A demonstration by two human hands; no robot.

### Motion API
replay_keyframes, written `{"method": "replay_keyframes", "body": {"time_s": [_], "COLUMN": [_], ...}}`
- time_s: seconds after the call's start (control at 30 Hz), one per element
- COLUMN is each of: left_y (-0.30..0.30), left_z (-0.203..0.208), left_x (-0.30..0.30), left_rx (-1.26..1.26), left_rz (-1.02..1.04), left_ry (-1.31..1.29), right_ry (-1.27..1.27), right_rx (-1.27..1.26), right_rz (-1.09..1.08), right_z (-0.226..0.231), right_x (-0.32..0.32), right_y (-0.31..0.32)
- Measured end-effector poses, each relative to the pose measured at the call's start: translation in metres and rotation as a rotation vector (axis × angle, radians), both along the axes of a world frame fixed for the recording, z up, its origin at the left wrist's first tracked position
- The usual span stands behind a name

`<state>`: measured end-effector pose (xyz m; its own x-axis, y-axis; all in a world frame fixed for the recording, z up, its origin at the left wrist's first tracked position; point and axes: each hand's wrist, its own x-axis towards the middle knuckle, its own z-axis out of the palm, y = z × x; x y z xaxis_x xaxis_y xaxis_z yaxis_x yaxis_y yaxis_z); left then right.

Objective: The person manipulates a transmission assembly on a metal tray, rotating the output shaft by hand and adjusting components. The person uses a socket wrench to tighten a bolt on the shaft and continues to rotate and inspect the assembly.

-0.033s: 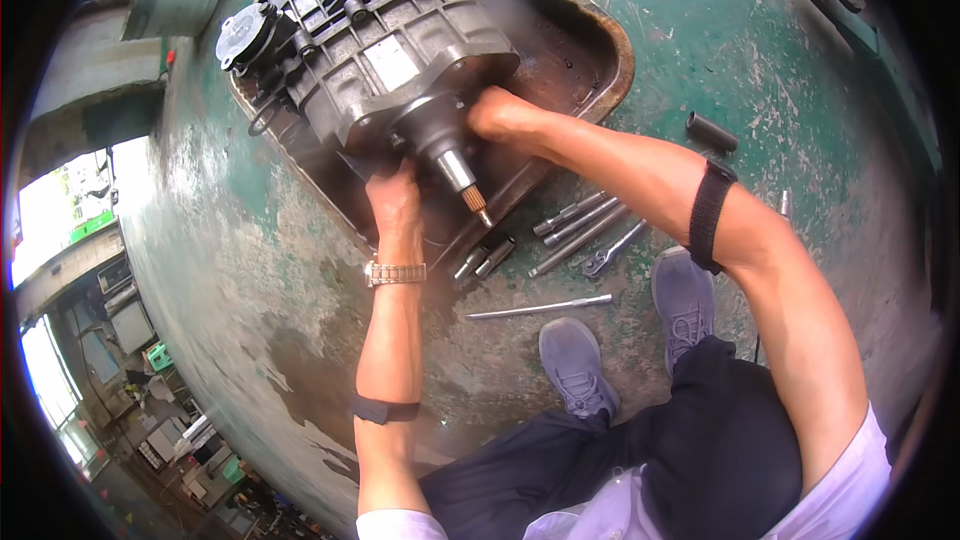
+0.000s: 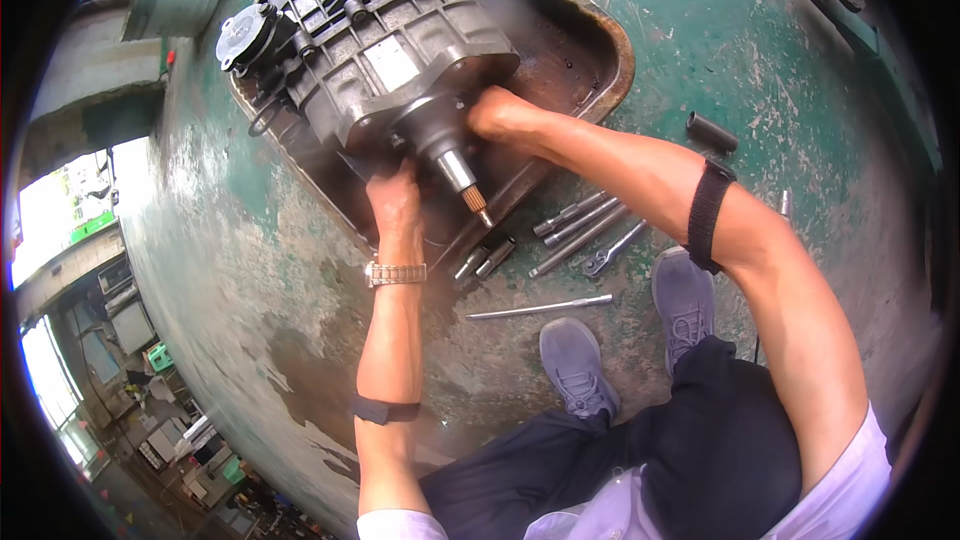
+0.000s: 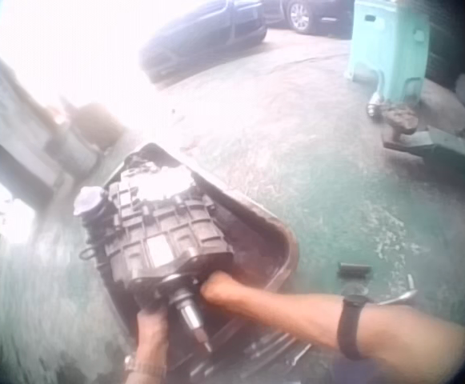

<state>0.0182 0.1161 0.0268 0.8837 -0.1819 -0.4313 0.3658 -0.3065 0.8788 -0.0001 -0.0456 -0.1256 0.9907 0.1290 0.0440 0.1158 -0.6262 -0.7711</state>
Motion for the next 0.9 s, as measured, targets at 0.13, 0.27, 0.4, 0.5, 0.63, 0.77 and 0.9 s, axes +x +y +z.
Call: {"method": "replay_keyframes", "body": {"time_s": [0.13, 0.27, 0.4, 0.5, 0.63, 0.77, 0.9], "left_y": [0.000, 0.001, 0.001, 0.002, 0.002, 0.001, 0.002], "left_z": [0.000, -0.001, -0.003, -0.003, -0.004, -0.003, -0.003], "left_x": [-0.001, -0.001, 0.001, 0.001, 0.000, 0.000, 0.000], "left_rx": [-0.014, -0.009, 0.020, 0.020, 0.019, 0.010, 0.020], "left_rz": [-0.002, 0.001, -0.028, -0.033, -0.022, -0.028, -0.027], "left_ry": [0.003, 0.008, -0.010, -0.013, -0.011, -0.003, -0.007], "right_ry": [0.172, 0.234, 0.271, 0.569, 0.148, 0.219, 0.398], "right_rx": [0.159, 0.002, -0.104, 0.275, -0.317, -0.502, -0.100], "right_rz": [-0.138, -0.113, -0.163, -0.401, 0.103, 0.115, -0.067], "right_z": [-0.027, -0.021, 0.021, 0.050, 0.045, 0.017, 0.020], "right_x": [0.008, -0.003, -0.009, -0.016, -0.018, -0.007, -0.012], "right_y": [0.010, 0.002, 0.001, 0.000, -0.012, -0.002, -0.003]}}
